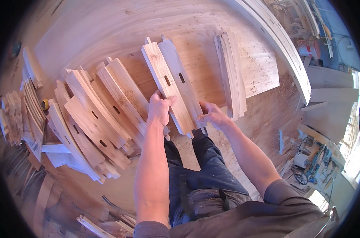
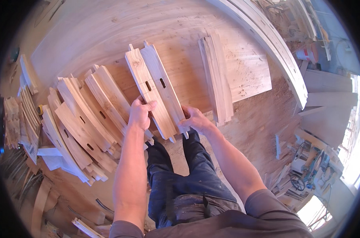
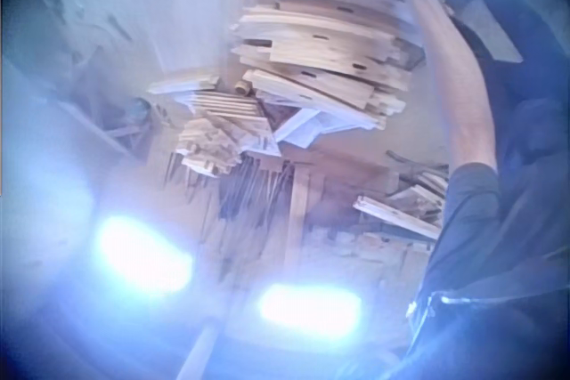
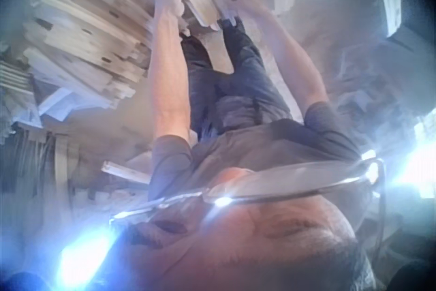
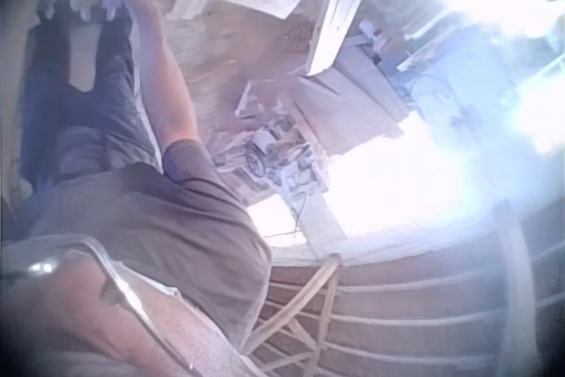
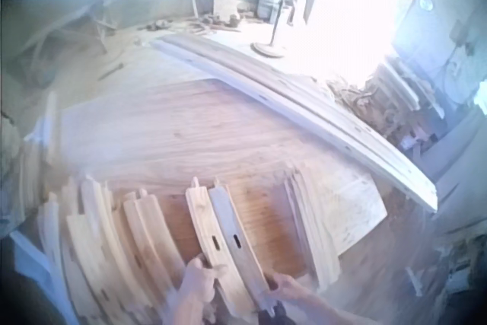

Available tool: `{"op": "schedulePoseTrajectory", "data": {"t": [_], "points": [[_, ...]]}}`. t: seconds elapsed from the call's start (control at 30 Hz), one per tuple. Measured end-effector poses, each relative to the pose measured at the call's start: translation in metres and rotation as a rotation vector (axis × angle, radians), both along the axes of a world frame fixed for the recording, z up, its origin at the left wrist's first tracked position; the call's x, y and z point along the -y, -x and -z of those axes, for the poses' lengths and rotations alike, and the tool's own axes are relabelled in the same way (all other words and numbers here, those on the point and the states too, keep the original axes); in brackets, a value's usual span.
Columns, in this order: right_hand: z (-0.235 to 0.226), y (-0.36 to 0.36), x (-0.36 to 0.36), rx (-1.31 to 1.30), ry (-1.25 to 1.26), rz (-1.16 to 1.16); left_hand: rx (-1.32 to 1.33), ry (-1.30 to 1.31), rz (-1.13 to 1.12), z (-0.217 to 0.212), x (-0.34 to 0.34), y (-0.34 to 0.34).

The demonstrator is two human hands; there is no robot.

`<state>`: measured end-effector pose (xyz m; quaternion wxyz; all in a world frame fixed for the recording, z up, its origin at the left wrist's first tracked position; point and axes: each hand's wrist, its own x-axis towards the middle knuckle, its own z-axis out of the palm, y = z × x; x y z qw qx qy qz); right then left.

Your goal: The person moves pieces of wood from a stack on a machine, walks across a workshop, and sorts multiple wooden components into a larger pile on a workbench.

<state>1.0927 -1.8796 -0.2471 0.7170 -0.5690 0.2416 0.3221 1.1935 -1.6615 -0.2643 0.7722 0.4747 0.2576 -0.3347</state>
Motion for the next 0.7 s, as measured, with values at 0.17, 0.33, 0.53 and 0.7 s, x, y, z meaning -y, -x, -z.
{"op": "schedulePoseTrajectory", "data": {"t": [0.17,0.33,0.53,0.7], "points": [[0.000,-0.005,0.002,0.020,-0.041,-0.006,0.010,0.042,0.020,0.000,-0.003,0.000],[0.000,-0.006,-0.001,-0.007,-0.030,0.009,0.020,0.019,0.043,-0.002,-0.003,0.000],[0.003,-0.002,0.000,0.024,0.074,0.009,0.070,-0.123,0.104,-0.016,0.011,-0.004],[-0.019,-0.016,-0.001,0.086,0.376,-0.039,0.119,-0.270,0.163,-0.027,0.031,-0.020]]}}
